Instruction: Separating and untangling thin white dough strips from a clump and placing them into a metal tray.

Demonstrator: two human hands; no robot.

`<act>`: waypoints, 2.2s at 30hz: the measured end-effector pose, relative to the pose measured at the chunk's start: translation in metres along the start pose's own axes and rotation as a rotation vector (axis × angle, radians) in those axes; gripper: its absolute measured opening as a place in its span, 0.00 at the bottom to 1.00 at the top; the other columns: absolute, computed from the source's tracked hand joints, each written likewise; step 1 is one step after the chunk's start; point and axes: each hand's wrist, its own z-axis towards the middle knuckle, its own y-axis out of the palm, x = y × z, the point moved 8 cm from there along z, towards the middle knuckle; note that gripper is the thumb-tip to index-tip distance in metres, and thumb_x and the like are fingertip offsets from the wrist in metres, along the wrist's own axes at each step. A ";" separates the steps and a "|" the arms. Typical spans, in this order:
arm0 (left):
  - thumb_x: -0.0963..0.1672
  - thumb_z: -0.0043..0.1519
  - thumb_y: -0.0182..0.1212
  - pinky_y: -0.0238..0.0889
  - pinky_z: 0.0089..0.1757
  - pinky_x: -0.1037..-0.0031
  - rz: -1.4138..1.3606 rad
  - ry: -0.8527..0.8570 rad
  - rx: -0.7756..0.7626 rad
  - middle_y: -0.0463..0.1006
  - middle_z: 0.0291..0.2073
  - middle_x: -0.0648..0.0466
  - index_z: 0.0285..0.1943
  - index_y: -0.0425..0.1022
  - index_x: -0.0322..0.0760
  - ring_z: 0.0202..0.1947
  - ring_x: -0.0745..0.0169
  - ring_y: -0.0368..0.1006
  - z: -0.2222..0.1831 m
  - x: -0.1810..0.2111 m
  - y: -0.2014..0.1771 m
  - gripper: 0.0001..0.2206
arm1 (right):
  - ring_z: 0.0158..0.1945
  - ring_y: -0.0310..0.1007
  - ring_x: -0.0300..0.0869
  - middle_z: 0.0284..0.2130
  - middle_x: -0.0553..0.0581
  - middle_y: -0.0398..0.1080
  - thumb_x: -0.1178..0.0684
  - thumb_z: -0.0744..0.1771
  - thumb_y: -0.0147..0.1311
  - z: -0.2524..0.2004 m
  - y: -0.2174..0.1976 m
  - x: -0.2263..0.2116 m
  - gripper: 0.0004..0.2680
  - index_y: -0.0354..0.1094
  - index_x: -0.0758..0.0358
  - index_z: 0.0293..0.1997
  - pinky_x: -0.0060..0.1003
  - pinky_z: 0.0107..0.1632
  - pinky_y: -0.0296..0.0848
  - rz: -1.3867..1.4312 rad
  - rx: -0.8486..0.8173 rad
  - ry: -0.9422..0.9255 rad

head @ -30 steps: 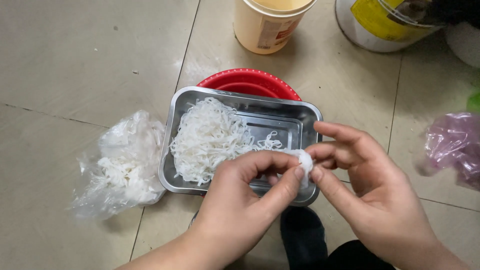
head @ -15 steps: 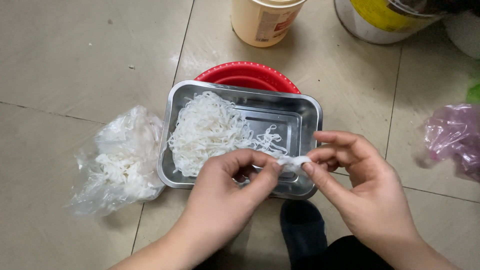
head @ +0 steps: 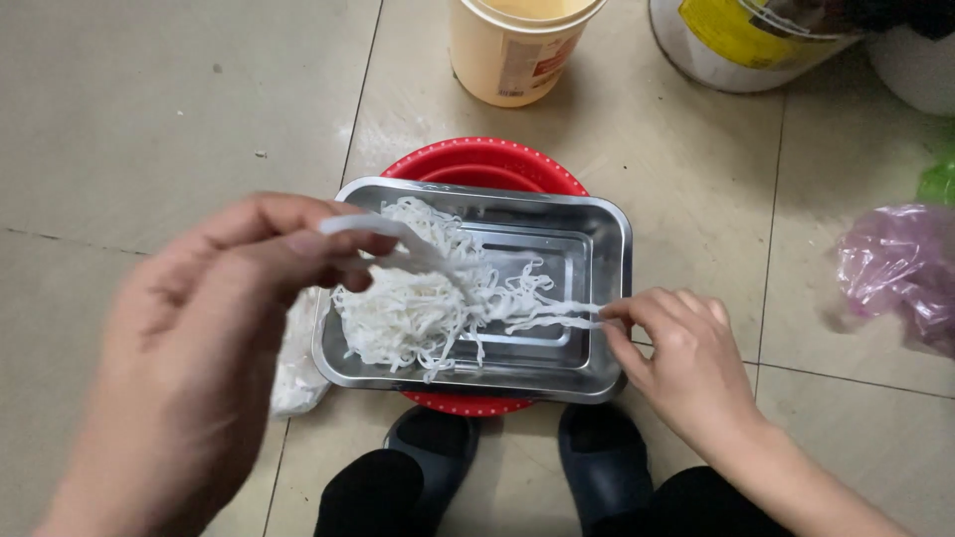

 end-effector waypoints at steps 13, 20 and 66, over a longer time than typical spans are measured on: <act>0.36 0.64 0.47 0.72 0.49 0.64 0.002 0.096 0.159 0.84 0.45 0.35 0.49 0.76 0.19 0.45 0.50 0.75 -0.013 0.019 -0.031 0.12 | 0.29 0.73 0.38 0.33 0.41 0.79 0.47 0.65 0.62 0.010 -0.030 -0.026 0.05 0.81 0.52 0.40 0.35 0.48 0.68 0.098 -0.051 0.007; 0.35 0.57 0.64 0.87 0.44 0.71 0.022 -0.030 0.125 0.91 0.48 0.43 0.44 0.86 0.24 0.41 0.58 0.88 -0.021 0.002 -0.012 0.09 | 0.31 0.73 0.34 0.32 0.44 0.82 0.54 0.63 0.64 0.032 -0.080 -0.075 0.04 0.83 0.57 0.37 0.31 0.35 0.72 0.442 -0.045 0.027; 0.40 0.60 0.62 0.61 0.32 0.77 0.067 -0.166 -0.016 0.79 0.25 0.50 0.43 0.86 0.27 0.26 0.66 0.68 -0.011 -0.057 0.003 0.09 | 0.30 0.69 0.34 0.29 0.50 0.78 0.61 0.65 0.59 0.049 -0.051 -0.064 0.02 0.78 0.63 0.36 0.29 0.32 0.69 0.710 -0.079 0.189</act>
